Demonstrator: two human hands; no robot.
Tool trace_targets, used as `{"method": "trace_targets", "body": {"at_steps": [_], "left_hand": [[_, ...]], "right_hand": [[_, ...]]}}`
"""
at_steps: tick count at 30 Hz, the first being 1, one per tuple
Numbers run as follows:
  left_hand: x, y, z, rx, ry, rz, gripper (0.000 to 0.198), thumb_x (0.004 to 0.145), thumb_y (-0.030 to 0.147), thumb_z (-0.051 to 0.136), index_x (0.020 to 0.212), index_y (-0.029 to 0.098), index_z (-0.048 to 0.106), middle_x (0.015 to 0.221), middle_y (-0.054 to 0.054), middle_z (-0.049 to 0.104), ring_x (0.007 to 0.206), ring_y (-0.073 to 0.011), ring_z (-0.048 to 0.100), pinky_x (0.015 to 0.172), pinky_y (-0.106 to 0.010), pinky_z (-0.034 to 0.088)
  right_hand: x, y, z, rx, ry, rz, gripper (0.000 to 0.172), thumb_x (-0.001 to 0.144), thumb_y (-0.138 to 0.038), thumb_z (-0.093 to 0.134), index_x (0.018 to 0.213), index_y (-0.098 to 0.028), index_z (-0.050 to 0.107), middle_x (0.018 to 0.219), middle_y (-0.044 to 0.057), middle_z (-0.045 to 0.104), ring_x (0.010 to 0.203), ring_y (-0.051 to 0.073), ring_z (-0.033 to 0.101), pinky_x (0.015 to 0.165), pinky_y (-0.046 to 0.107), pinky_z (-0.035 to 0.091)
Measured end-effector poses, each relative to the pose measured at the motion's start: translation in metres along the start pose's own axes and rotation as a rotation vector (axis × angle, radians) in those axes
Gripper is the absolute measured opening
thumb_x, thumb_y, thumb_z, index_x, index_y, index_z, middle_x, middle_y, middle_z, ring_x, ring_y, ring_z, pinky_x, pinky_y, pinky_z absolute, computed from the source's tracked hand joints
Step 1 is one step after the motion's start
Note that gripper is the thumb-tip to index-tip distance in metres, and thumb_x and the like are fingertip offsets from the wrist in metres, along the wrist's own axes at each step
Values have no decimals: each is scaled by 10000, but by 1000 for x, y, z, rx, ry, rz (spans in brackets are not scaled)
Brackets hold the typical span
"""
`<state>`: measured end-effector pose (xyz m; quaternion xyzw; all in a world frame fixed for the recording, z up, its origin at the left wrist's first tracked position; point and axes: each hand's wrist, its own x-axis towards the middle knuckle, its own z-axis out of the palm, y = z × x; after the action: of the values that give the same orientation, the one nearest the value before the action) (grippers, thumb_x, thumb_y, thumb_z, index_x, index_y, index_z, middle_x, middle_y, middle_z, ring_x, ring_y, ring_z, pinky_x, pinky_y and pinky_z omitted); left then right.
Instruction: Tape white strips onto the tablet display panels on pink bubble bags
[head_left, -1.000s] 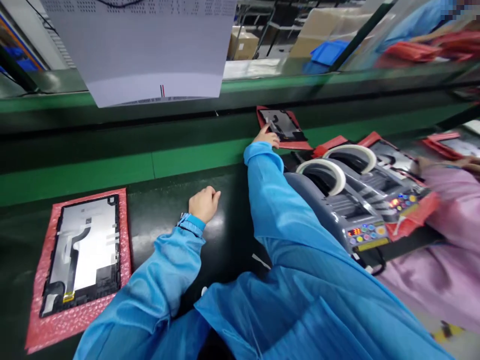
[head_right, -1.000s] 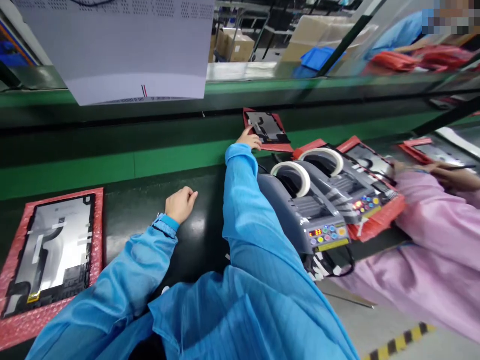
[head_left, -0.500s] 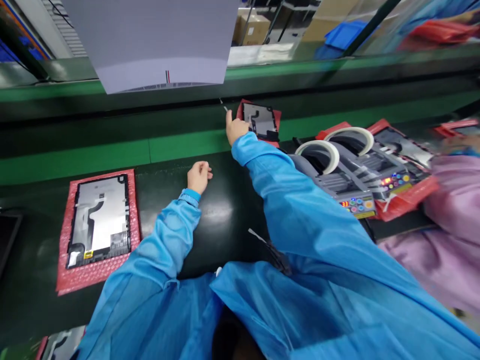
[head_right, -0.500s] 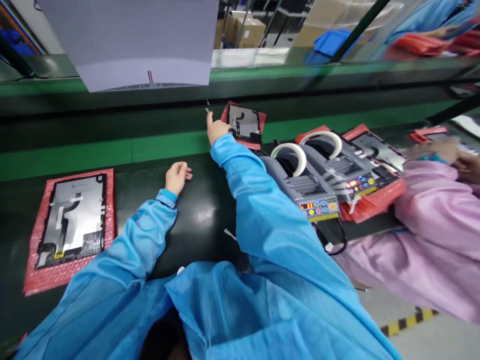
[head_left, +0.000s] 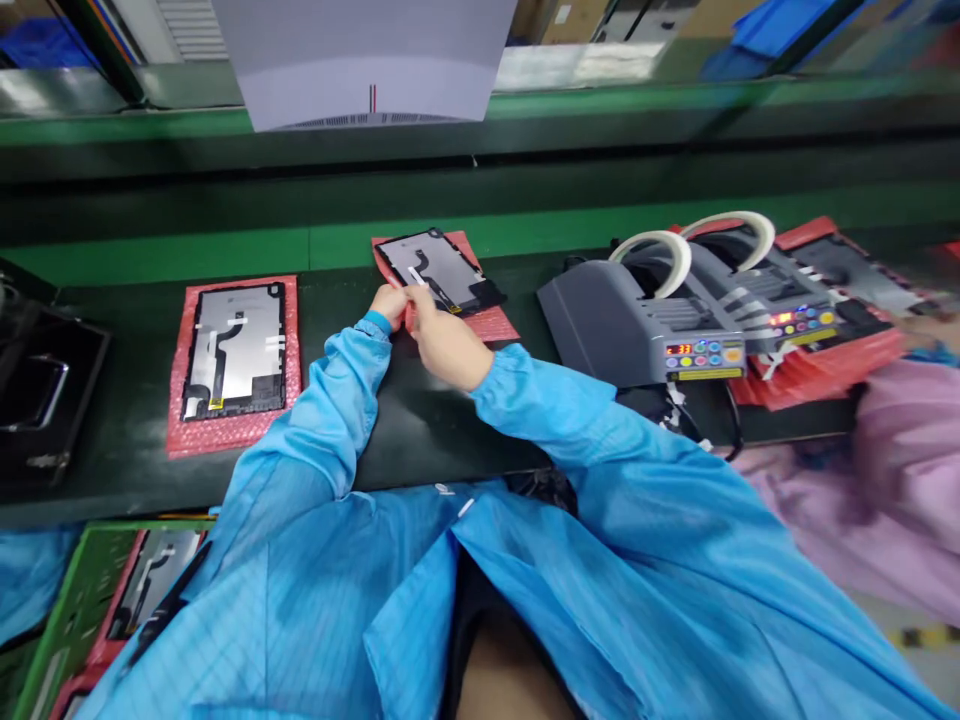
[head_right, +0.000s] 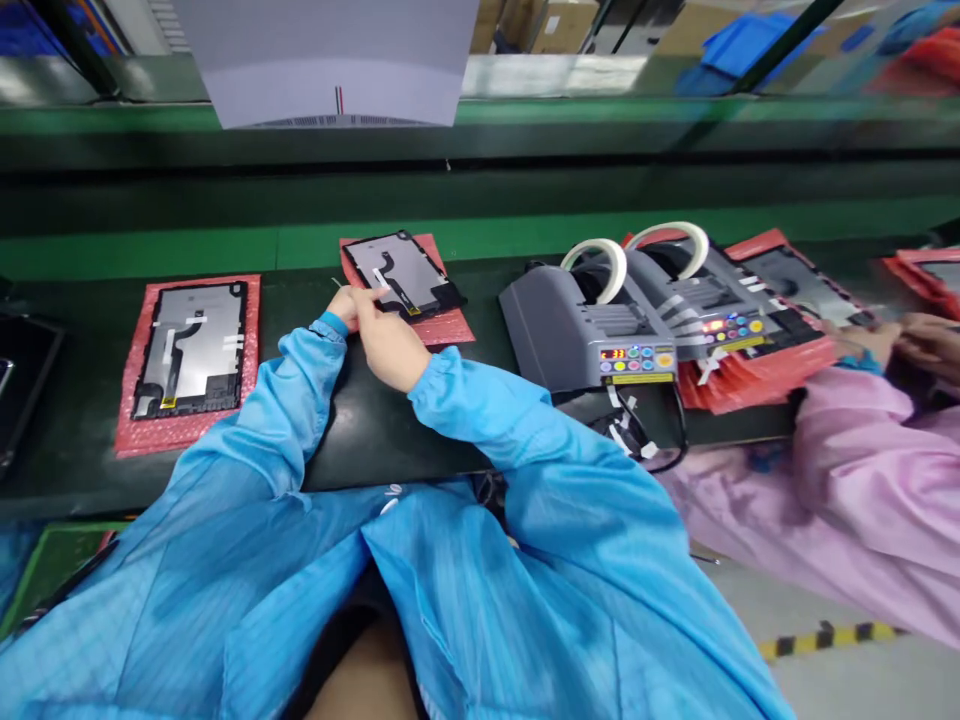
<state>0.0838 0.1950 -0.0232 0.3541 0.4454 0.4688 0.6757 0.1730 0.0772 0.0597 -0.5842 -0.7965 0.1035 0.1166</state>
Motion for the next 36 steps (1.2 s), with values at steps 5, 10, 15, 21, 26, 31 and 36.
{"method": "trace_targets", "body": {"at_steps": [5,10,15,21,26,31,36], "left_hand": [[-57,-8,-21,-47,52,-143,262,557,-51,747,761,94,668,704,-40,737,907,-277,736,997,-490,539],[-123,-9,-35,-9,-5,-149,284,589,50,825,829,106,685,770,-29,747,860,-231,723,979,-429,535],[-166,-5,-55,616,157,-85,152,819,246,727,827,119,644,537,39,575,580,-175,638,650,-286,526],[-196,-7,-70,914,156,-49,440,799,69,636,1204,143,480,531,123,499,466,-126,531,605,-239,437],[-203,-10,-65,960,123,22,311,765,81,621,990,216,454,517,137,456,493,-119,506,622,-232,373],[-203,-12,-64,959,75,23,314,747,31,565,870,244,370,511,137,443,474,-115,491,597,-225,341],[-206,-10,-63,967,98,13,299,756,46,542,869,248,352,500,129,447,503,-128,510,594,-231,337]], "right_hand": [[-34,83,2,275,396,356,540,872,-351,572,1338,-135,406,980,127,671,922,275,654,886,465,524],[-41,124,42,834,342,580,485,779,-360,676,1146,-216,395,632,-61,537,561,165,558,592,344,513],[-57,103,66,969,354,497,639,679,-321,732,1181,-249,343,655,-106,539,491,108,482,519,271,455],[-76,77,41,403,238,517,656,692,-214,719,1261,-138,403,784,17,624,798,239,654,827,434,510],[-80,70,23,466,338,418,603,687,-265,738,1191,-195,414,687,-35,599,703,219,633,763,410,521],[-74,68,34,813,321,387,604,660,-338,788,1107,-239,394,609,-102,542,572,141,578,621,300,499],[-74,58,53,1084,395,453,576,714,-402,752,1109,-272,354,639,-113,571,560,114,584,603,268,499]]}}
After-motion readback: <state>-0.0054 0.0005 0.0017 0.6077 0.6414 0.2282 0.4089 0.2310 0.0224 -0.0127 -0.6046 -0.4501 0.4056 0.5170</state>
